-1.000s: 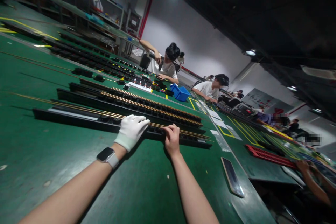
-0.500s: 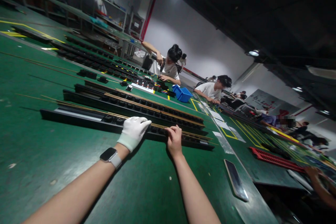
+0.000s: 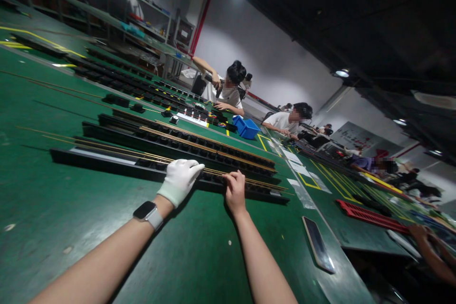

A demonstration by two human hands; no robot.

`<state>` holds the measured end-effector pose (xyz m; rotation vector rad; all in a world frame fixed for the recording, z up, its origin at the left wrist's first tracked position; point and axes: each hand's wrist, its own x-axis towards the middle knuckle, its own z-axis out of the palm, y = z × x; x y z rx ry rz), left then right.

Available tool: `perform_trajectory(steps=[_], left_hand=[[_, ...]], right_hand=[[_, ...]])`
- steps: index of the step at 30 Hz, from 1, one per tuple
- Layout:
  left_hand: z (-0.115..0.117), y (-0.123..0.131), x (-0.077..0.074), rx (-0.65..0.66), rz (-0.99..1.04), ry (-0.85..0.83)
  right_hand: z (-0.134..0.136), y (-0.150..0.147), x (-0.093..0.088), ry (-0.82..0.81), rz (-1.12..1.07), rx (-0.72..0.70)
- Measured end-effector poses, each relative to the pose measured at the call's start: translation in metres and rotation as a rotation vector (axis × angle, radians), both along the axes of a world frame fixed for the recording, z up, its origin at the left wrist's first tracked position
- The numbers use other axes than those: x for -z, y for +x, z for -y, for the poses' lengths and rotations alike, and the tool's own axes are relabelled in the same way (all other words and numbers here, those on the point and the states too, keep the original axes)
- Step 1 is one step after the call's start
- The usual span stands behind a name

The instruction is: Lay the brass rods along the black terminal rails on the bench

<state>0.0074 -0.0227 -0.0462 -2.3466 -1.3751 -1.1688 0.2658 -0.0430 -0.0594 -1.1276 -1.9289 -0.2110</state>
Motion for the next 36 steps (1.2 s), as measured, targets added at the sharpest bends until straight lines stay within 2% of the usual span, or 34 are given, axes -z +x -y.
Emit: perform_trajectory(steps=[9, 17, 22, 28, 32, 36], left_hand=[[-0.001, 0.000, 0.002, 0.018, 0.043, -0.001], [-0.003, 0.000, 0.005, 0.003, 0.002, 0.002], [-0.003, 0.001, 0.005, 0.018, 0.013, -0.005], [0.007, 0.012, -0.001, 0.075, -0.016, 0.010], [0.011, 0.017, 0.001, 0.068, -0.060, -0.028], [0.010, 0.017, 0.004, 0.078, -0.081, -0.047]], right_hand=[[0.000, 0.001, 0.000, 0.013, -0.034, -0.011], [-0.001, -0.001, -0.001, -0.006, -0.022, 0.004], [0.001, -0.002, -0.001, -0.002, 0.034, 0.092], [0.007, -0.005, -0.003, 0.016, 0.099, 0.154], [0.014, -0.011, -0.008, 0.027, 0.113, 0.165], [0.023, -0.025, -0.014, 0.009, 0.174, 0.117]])
